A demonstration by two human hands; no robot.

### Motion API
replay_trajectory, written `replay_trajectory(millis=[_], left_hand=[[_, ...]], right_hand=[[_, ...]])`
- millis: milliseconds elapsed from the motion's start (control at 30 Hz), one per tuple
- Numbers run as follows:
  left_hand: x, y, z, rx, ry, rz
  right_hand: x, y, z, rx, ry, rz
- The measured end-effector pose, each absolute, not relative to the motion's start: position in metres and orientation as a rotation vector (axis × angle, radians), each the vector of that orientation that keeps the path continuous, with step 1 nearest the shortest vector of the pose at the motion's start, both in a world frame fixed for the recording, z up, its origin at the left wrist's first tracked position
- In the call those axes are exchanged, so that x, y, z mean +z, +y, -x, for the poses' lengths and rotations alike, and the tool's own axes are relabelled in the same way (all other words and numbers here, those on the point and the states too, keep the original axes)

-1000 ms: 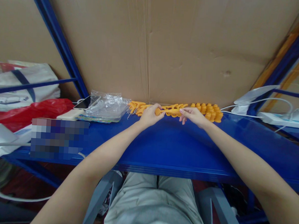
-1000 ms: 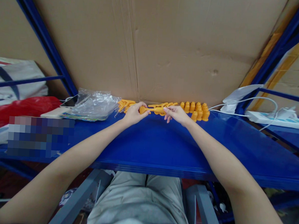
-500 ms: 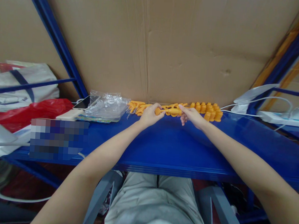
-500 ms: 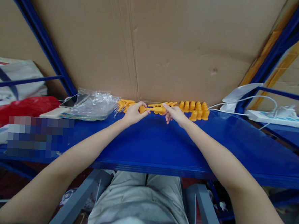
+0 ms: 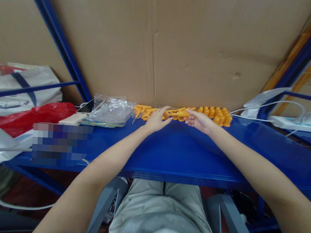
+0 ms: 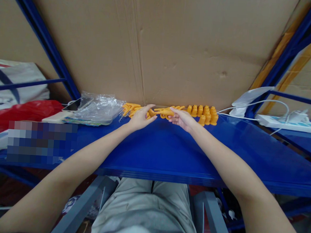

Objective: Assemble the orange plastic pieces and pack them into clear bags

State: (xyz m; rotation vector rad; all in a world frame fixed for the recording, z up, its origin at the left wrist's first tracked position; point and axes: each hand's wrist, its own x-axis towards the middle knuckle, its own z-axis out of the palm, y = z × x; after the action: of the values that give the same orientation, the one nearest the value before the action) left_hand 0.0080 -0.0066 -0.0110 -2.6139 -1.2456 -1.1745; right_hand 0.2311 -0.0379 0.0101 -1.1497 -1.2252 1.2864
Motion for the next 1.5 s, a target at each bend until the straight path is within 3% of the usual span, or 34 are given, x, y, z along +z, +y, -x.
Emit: replay_trajectory(millis=[133, 400, 633, 1067, 1333, 1500], left_hand=[[-0.014, -0.003, -0.004, -0.996, -1.326, 2.597], [-0.03, 0.014, 0.008, -0.484, -1.443, 2.629], [-0.028, 0.012, 0.001, -0.463, -1.496, 2.588], [-0.022, 0.002, -0.002, -0.542, -1.664, 2.361], [-0.006, -0.007, -0.002, -0.287, -1.806, 2.315], [-0.01, 0.0, 0.001, -0.455, -1.811, 2.309]], right_hand=[[0.006, -0.029, -0.237, 1.056, -1.187, 1.129], [0.005, -0.005, -0.222, 0.148, -1.671, 1.33], [0.007, 0.002, -0.175, -0.56, -2.269, 1.596], [-0.018, 0.01, -0.164, -0.51, -2.277, 1.746], [-0.027, 0.011, -0.167, -0.447, -2.108, 1.8], [-0.029, 0.012, -0.168, -0.435, -2.067, 1.796]])
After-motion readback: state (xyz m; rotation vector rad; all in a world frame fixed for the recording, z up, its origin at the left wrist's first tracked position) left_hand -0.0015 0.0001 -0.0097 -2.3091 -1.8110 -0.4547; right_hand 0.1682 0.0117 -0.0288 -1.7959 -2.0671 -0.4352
